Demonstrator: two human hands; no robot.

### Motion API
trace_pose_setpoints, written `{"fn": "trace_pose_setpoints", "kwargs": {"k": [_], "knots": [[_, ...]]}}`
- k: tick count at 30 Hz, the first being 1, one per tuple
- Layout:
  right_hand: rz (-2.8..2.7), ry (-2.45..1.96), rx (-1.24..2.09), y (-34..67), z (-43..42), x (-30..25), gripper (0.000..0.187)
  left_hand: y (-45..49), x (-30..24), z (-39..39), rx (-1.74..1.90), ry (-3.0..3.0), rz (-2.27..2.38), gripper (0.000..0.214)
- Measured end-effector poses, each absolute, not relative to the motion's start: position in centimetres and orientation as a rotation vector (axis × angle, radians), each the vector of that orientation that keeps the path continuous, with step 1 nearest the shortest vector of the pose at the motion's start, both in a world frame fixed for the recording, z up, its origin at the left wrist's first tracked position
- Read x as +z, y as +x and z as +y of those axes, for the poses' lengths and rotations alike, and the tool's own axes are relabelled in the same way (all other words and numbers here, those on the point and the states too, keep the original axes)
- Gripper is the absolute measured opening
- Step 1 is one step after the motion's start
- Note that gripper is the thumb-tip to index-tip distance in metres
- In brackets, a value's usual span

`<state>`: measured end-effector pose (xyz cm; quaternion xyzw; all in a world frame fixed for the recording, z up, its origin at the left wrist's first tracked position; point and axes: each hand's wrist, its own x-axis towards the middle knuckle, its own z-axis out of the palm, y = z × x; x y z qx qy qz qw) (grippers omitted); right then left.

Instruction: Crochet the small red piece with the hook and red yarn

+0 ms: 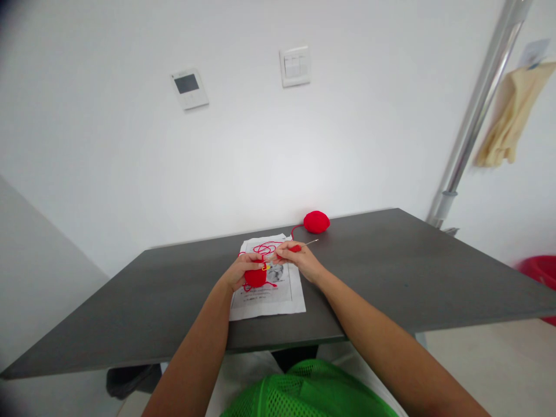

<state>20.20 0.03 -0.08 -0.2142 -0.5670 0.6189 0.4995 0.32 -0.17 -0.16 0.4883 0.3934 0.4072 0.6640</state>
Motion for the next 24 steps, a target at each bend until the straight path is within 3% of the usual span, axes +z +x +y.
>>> {"fn": "trace_pose_setpoints", "kwargs": {"k": [10, 24], "knots": [[-1.058, -0.452, 1.733, 19.75, 0.14, -0.39, 0.012, 0.57, -0.54, 0.07, 0.98, 1.152, 0.867, 0.027], [-1.025, -0.523, 1.648, 19.7, 0.16, -0.31, 0.011, 0.94, 0.22, -0.5, 1.023, 1.076, 0.866, 0.028]]}}
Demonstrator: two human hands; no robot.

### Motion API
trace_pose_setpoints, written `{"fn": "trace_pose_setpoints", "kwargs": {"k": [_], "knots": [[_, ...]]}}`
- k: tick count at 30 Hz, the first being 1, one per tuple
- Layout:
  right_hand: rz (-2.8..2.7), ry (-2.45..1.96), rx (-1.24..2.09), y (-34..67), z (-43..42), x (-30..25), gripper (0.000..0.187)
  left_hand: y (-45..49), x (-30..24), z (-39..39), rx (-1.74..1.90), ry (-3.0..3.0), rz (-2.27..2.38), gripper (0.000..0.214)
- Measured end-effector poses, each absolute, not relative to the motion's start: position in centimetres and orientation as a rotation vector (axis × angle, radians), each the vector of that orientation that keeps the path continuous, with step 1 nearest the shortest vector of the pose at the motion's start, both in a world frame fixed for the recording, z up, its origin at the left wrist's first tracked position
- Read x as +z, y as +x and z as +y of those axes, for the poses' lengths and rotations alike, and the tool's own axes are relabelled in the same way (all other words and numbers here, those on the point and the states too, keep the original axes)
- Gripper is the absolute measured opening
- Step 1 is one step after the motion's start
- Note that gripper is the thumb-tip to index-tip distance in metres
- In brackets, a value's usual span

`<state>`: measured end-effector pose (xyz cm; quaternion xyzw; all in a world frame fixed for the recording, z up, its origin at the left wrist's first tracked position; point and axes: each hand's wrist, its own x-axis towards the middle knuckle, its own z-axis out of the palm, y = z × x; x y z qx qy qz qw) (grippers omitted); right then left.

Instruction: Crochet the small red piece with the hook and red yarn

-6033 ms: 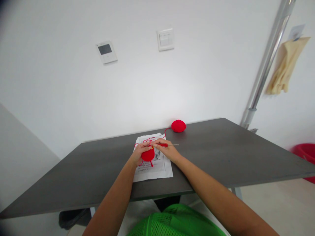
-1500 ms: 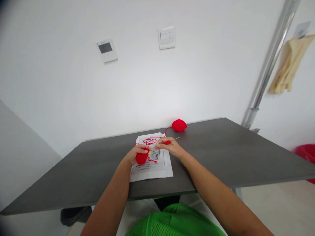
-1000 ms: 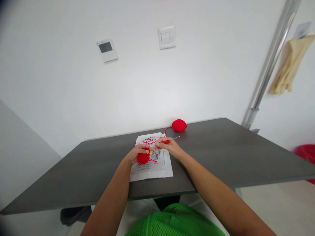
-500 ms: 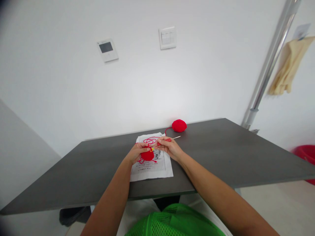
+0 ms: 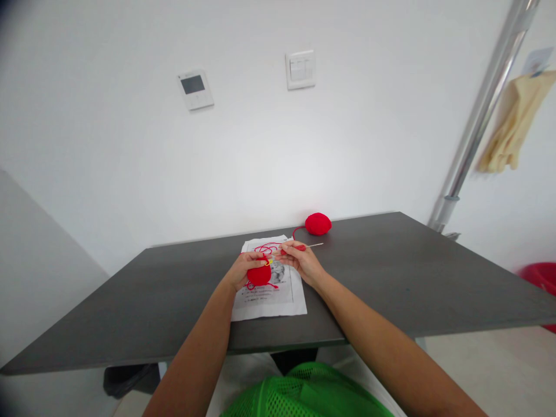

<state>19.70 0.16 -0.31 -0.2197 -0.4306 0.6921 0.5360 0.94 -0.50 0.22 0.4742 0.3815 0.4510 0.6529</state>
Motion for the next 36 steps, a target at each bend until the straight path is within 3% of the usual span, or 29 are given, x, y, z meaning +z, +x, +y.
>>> {"fn": "trace_pose_setpoints", "kwargs": {"k": [7, 12, 24, 36], "knots": [[-1.104, -0.562, 1.636, 19.4, 0.0, -0.5, 0.015, 0.9, -0.1, -0.4, 1.005, 1.082, 0.864, 0.031], [-1.34, -0.626, 1.372, 19.1, -0.4, -0.5, 0.015, 0.9, 0.3, -0.5, 0.955, 1.136, 0.845, 0.049], [-1.75, -0.609, 0.907, 19.1, -1.1, -0.5, 0.014, 1.3, 0.7, -0.9, 0.934, 1.198, 0.854, 0.037], [-1.612, -0.597, 1.011, 19.3, -0.5, -0.2, 0.014, 1.2, 0.2, -0.3, 1.035, 1.187, 0.905, 0.042]]}}
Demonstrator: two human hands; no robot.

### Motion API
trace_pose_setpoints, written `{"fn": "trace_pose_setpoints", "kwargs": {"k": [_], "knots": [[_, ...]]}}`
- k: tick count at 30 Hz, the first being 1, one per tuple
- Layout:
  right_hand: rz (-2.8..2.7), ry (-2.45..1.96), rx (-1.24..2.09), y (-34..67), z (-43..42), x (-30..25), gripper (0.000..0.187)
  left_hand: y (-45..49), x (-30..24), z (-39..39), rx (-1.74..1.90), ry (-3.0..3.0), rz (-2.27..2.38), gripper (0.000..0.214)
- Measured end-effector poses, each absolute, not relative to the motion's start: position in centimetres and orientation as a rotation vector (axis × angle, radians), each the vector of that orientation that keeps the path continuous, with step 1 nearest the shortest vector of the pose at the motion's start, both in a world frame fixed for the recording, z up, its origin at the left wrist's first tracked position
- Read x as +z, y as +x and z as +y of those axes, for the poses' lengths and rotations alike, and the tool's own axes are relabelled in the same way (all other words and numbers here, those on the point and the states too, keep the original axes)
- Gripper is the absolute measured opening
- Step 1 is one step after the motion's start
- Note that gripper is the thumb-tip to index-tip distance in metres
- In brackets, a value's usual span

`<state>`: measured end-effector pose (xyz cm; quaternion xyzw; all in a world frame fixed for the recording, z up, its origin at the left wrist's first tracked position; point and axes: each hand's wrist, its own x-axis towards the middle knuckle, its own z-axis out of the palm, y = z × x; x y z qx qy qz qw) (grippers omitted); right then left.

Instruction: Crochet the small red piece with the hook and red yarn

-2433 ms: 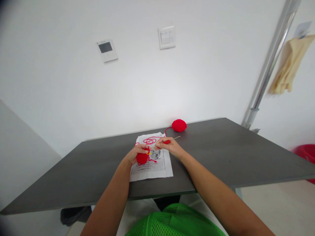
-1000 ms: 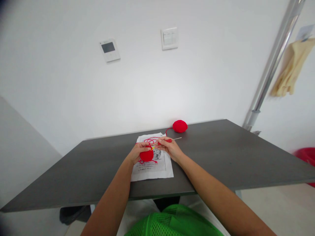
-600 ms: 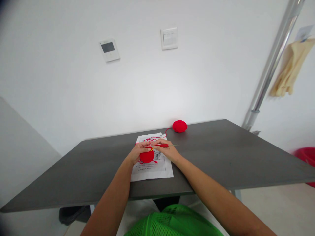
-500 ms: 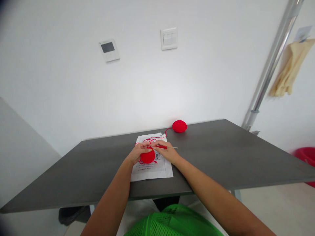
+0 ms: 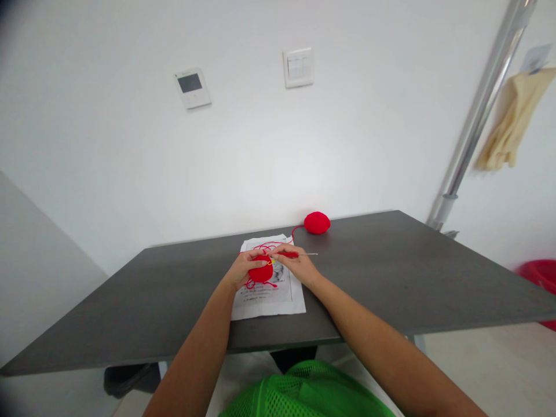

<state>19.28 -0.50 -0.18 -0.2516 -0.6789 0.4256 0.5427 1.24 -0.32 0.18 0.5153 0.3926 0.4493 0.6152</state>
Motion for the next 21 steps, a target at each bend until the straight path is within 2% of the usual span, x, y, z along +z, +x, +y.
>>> {"fn": "trace_pose_setpoints", "kwargs": {"k": [9, 21], "knots": [[-1.551, -0.627, 1.024, 19.45, -0.22, -0.23, 0.012, 1.29, 0.33, -0.29, 1.111, 1.115, 0.867, 0.032], [-1.55, -0.628, 1.044, 19.44, -0.33, -0.11, 0.012, 1.26, 0.19, -0.15, 1.097, 1.138, 0.881, 0.035]]}}
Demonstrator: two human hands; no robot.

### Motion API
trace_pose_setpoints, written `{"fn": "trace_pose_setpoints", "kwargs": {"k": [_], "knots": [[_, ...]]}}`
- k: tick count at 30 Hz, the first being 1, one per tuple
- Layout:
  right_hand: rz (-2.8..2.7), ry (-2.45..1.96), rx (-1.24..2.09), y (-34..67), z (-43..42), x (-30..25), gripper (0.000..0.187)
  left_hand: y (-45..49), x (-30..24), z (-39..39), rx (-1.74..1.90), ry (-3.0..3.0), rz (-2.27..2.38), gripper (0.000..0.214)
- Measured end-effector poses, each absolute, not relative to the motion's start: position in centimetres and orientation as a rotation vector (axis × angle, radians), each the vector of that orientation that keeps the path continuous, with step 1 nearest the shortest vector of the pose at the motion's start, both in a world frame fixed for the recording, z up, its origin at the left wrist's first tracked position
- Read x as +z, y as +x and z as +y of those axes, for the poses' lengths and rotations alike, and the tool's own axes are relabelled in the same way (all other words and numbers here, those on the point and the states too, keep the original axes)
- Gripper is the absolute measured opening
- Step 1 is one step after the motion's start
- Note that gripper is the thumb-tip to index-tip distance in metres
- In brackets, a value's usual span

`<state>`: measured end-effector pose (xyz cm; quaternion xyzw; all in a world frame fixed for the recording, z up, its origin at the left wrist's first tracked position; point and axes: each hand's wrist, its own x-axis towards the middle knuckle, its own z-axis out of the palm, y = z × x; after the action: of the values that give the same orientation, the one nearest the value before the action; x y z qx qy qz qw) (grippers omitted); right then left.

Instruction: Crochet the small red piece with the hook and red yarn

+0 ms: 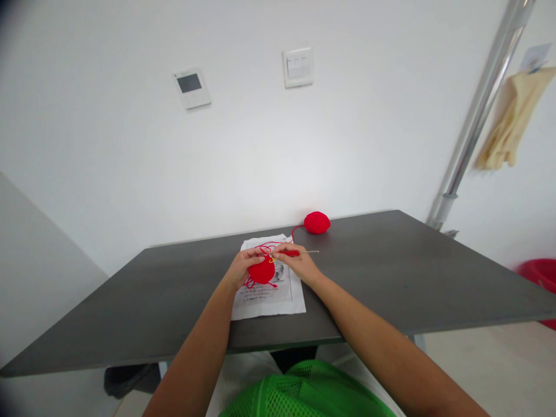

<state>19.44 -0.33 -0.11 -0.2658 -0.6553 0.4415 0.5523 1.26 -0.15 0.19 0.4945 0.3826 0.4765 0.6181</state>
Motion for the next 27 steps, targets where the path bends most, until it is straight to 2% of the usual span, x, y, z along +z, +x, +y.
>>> {"fn": "trace_pose_setpoints", "kwargs": {"k": [12, 27], "knots": [[-1.599, -0.622, 1.057, 19.58, -0.27, -0.05, 0.013, 1.33, -0.25, 0.17, 1.048, 1.197, 0.882, 0.043], [-1.608, -0.613, 1.053, 19.64, -0.09, -0.32, 0.01, 1.12, -0.46, 0.46, 1.099, 1.193, 0.863, 0.034]]}}
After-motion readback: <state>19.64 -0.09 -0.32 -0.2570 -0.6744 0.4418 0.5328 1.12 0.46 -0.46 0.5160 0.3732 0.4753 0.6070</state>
